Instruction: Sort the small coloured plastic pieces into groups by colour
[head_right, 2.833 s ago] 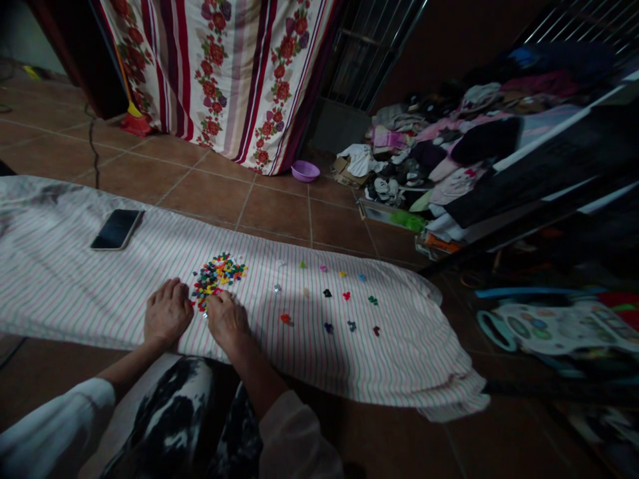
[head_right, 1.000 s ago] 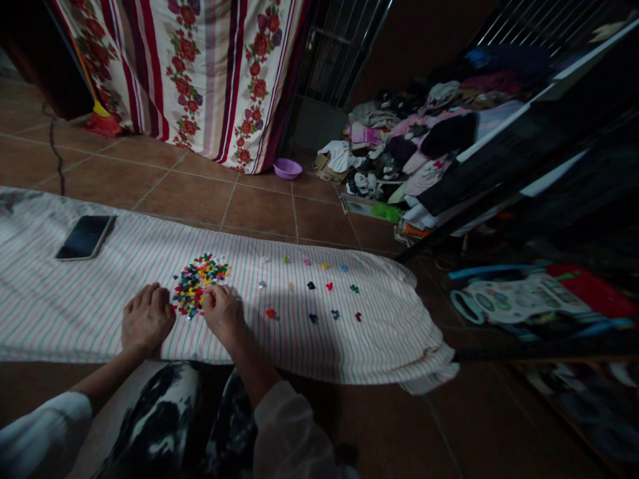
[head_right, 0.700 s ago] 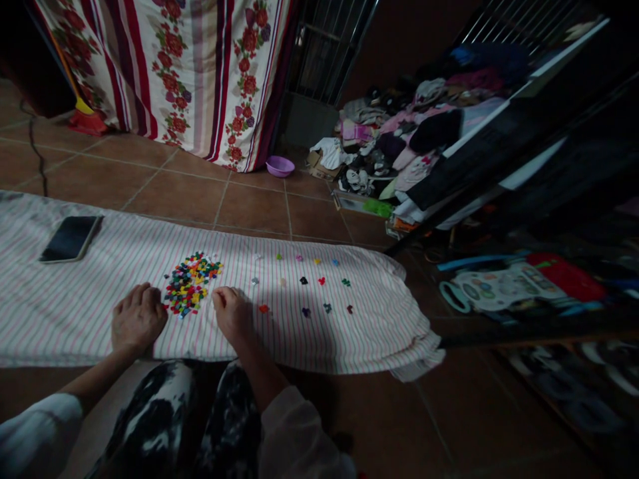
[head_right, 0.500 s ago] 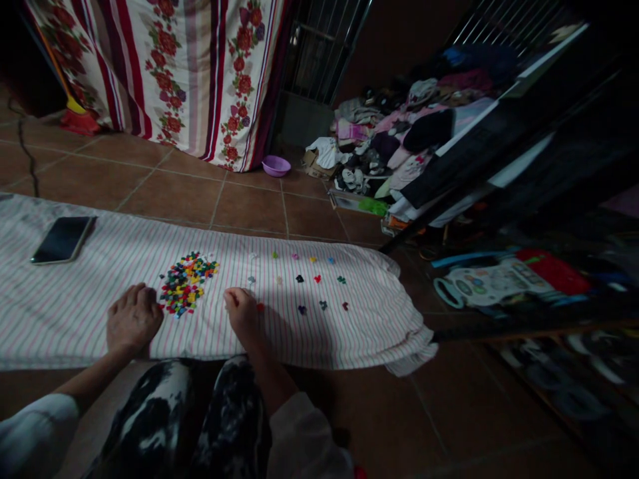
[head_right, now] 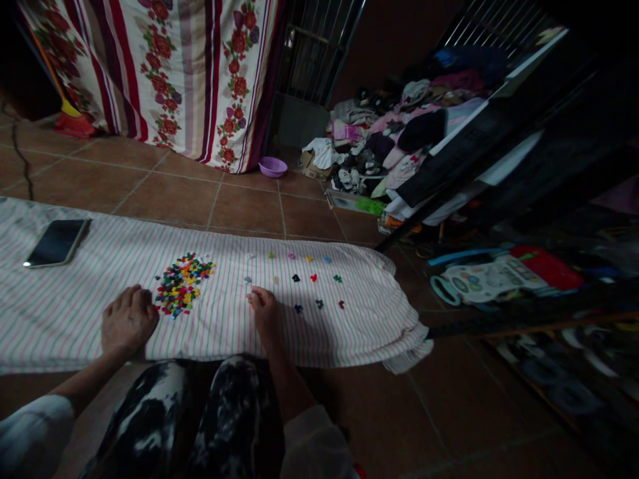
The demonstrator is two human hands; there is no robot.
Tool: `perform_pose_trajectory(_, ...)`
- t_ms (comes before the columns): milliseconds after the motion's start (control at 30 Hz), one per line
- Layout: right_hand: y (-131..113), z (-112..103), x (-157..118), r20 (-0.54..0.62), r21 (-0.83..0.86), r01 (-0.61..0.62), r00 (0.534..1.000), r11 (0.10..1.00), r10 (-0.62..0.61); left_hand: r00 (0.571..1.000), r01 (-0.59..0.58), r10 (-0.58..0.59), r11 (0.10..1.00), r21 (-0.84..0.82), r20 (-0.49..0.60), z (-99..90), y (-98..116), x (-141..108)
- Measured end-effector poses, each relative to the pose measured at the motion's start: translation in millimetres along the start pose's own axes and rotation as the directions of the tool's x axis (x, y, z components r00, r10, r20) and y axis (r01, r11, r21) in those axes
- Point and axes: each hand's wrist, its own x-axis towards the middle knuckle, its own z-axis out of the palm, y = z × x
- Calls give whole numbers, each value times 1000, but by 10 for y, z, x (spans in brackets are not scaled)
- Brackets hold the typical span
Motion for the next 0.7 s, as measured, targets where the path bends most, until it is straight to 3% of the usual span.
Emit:
perform_pose_trajectory(100, 72, -149, 50, -71, -58, 21, 997, 998, -26, 1000, 1, -1, 1000, 8, -9, 0, 2, 2)
perform_pose_trajectory(233, 220, -525, 125, -203, -159, 75, 973, 984, -107, 1000, 4, -4, 1000, 19, -5, -21, 20, 5)
perform_pose_trajectory(433, 470, -1127, 122, -421, -313, 40, 890, 949, -177, 1000, 16, -16, 1000, -3, 12, -61, 52, 4)
perform_pose_trajectory(533, 577, -1332, 106, -465, -431, 12, 854, 902, -233, 1000, 21, -21, 1000, -1, 13, -73, 56, 6)
perform_pose_trajectory(700, 744, -1482, 118, -483, -523, -74, 847, 849, -223, 999, 26, -26, 1000, -2, 32, -75, 45, 8)
